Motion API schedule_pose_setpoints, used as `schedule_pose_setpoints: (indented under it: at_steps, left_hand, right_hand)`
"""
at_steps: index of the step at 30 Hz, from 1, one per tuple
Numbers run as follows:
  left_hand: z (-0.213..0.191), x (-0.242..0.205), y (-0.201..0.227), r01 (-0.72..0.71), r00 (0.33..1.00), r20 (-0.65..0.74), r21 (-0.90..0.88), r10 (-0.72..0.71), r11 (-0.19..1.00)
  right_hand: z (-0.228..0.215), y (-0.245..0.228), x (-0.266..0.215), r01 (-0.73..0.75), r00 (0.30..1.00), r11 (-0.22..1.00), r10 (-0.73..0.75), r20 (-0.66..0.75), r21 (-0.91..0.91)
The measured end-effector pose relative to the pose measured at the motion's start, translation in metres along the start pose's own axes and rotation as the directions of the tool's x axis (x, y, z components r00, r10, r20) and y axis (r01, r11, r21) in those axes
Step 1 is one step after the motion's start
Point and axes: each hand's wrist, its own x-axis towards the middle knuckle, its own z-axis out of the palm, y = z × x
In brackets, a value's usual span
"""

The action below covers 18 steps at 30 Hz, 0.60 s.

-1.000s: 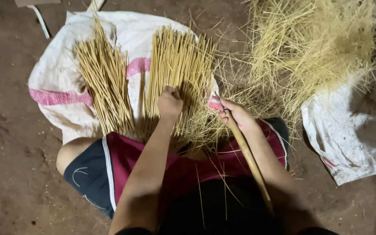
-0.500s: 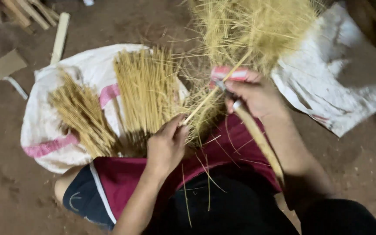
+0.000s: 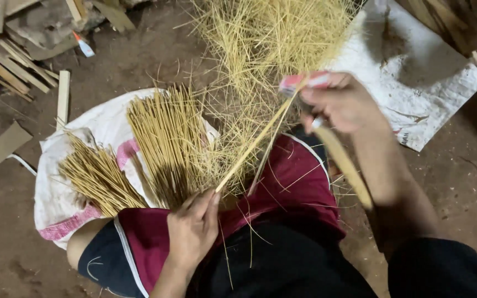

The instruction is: The person is cleaning long natural fibers with a small blade and weaving them onto a wooden stick frame to create a craft item.

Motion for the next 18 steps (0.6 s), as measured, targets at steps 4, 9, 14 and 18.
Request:
schedule_pose_setpoints:
  at_steps: [4, 9, 14, 18]
  left_hand:
    - [-0.003, -0.002, -0.006, 0.090, 0.996, -0.018, 0.030, -0.090, 0.995]
    - [0.012, 0.032, 0.032, 0.078, 0.997, 0.015, -0.183, -0.077, 0.980]
    - [-0.005, 0.037, 0.045, 0.077, 0.996, 0.061, -0.114, -0.071, 0.990]
    - [-0.006, 0.021, 0.005, 0.026, 0.995, 0.103, -0.120, -0.014, 0.992]
  right_hand:
    - [-0.017, -0.001, 0.005, 0.284, 0.956, 0.892, -0.237, -0.171, 0.351]
    - [0.038, 0.048, -0.013, 0.367, 0.707, 0.916, -0.387, 0.592, 0.161]
    - [0.001, 0.041, 0.013, 0.330, 0.618, 0.873, -0.488, 0.617, 0.360]
    - [0.001, -0.064, -0.043, -0.038, 0.980, 0.998, 0.029, -0.197, -0.041]
